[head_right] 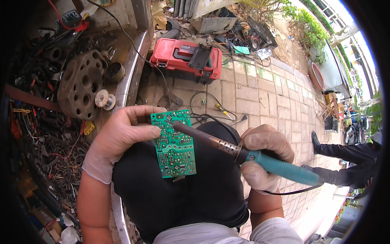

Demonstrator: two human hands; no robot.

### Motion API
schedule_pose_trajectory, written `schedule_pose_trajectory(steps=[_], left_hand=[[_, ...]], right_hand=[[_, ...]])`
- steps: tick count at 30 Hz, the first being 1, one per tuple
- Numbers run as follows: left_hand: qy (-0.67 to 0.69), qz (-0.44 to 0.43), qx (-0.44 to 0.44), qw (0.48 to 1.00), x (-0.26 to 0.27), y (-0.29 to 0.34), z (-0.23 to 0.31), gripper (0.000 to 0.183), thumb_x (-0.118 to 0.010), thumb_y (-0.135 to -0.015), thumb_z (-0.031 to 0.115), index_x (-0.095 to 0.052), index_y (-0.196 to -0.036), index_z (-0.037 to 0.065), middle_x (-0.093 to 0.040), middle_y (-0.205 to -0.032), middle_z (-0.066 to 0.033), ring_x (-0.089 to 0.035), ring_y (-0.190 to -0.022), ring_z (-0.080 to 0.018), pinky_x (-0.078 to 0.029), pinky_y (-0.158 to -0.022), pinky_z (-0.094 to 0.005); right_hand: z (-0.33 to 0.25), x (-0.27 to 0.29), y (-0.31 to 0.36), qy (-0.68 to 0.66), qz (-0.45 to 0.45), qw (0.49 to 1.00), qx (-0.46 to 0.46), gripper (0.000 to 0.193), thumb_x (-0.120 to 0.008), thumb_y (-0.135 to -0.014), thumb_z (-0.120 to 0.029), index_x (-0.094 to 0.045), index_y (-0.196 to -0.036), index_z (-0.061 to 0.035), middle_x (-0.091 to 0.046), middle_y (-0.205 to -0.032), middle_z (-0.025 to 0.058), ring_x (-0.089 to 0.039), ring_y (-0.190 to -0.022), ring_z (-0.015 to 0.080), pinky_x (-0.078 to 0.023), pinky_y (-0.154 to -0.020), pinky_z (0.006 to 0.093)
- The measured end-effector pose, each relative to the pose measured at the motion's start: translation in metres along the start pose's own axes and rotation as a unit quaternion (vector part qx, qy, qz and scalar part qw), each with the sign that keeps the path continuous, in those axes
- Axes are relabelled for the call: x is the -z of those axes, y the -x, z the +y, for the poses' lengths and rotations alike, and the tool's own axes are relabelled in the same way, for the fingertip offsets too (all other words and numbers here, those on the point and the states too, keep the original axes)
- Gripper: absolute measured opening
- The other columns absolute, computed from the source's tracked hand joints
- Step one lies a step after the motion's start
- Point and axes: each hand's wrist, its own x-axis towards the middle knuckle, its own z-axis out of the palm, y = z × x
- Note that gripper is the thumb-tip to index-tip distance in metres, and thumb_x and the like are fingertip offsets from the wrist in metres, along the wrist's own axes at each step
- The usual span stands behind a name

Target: The person cleans the tip of a soldering iron with a screwdriver, then picks up a green circuit board and solders several points on it using solder wire. The person holds the board steady with one hand while applying the soldering iron and wire with the other.

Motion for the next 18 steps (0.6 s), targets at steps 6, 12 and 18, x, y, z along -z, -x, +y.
schedule_pose_trajectory(steps=[6,12,18], left_hand=[[-0.013,0.002,0.014,1.0,0.003,-0.002,0.0,0.043,-0.074,-0.082,0.001,-0.062,-0.123,-0.005,-0.071,-0.107,-0.0089,-0.067,-0.094,-0.0135,-0.053,-0.09,-0.0283],[-0.003,-0.004,-0.001,1.0,0.003,-0.002,-0.002,0.04,-0.077,-0.08,0.007,-0.066,-0.117,-0.003,-0.069,-0.101,-0.0055,-0.064,-0.087,-0.0097,-0.053,-0.081,-0.0239],[-0.018,-0.006,0.007,1.0,0.007,-0.004,-0.003,0.043,-0.074,-0.082,0.003,-0.062,-0.123,-0.004,-0.071,-0.107,-0.0087,-0.069,-0.091,-0.0139,-0.056,-0.083,-0.027]], right_hand=[[-0.02,0.007,0.006,0.043,0.024,0.997,-0.058,0.056,-0.086,-0.073,-0.046,-0.069,-0.098,0.0014,-0.065,-0.082,0.0097,-0.06,-0.07,0.0179,-0.049,-0.06,0.0289],[-0.025,0.014,0.012,0.014,0.011,0.985,-0.171,0.068,-0.083,-0.075,-0.052,-0.066,-0.107,0.0047,-0.063,-0.085,0.0133,-0.055,-0.059,0.0159,-0.042,-0.047,0.0255],[-0.023,0.018,0.018,-0.08,0.005,0.972,-0.223,0.055,-0.078,-0.083,-0.034,-0.061,-0.115,0.0074,-0.061,-0.086,0.0179,-0.053,-0.051,0.016,-0.04,-0.042,0.0253]])
